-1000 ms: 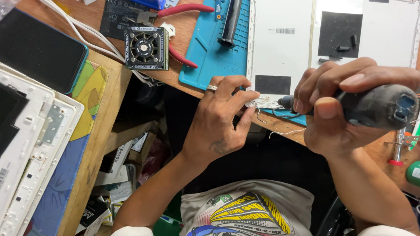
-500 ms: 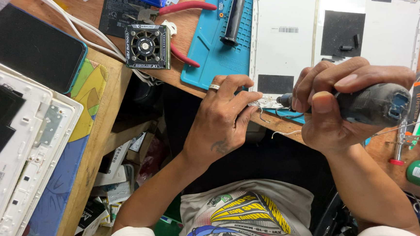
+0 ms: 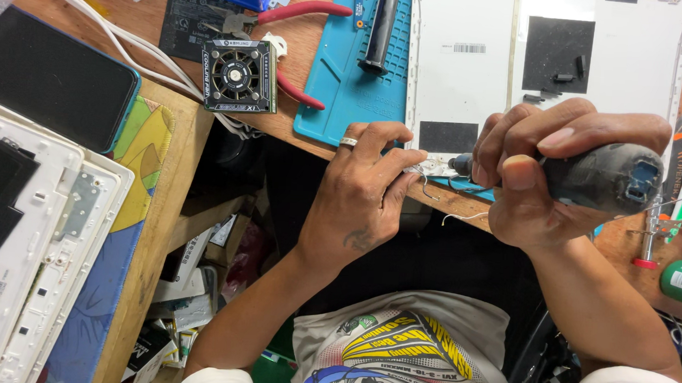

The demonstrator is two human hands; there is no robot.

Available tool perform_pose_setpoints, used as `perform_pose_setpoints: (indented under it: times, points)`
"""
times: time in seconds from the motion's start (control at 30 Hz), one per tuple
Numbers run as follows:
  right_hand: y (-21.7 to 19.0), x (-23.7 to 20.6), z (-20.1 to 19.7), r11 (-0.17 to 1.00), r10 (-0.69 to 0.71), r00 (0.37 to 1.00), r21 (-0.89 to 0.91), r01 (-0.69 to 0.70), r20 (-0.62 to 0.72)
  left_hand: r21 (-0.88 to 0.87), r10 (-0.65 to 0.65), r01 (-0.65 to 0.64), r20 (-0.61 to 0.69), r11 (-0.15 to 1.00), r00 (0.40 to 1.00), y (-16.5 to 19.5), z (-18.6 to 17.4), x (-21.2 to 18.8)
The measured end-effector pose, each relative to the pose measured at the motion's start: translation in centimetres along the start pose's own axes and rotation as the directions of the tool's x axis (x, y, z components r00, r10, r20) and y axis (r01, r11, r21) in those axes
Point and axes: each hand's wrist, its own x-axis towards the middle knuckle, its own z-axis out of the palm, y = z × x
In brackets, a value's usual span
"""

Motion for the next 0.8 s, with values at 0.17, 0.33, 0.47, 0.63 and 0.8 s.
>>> perform_pose_setpoints:
  times: [0.17,0.33,0.47,0.63,0.8]
  points:
    - [-0.15,0.14,-0.03,1.0,0.007,1.0,-0.004,-0.007,0.018,-0.006,-0.006,0.006,0.001,1.0,1.0,0.02,0.06,0.01]
    - [-0.23,0.27,0.02,1.0,0.005,1.0,0.001,-0.005,0.028,0.002,-0.006,0.006,0.002,1.0,1.0,0.01,0.11,-0.01]
    - [-0.22,0.43,-0.04,1.0,-0.007,0.999,0.001,0.007,0.04,0.005,-0.003,0.003,0.003,1.0,1.0,-0.02,0.15,-0.03]
    - [-0.07,0.49,-0.15,0.999,-0.035,0.998,-0.012,0.036,0.049,-0.002,-0.005,0.005,0.005,1.0,1.0,0.0,0.16,-0.02]
    - [-0.06,0.42,-0.28,1.0,-0.023,0.999,-0.008,0.023,0.038,-0.003,-0.002,0.002,-0.001,1.0,1.0,0.07,0.12,0.0]
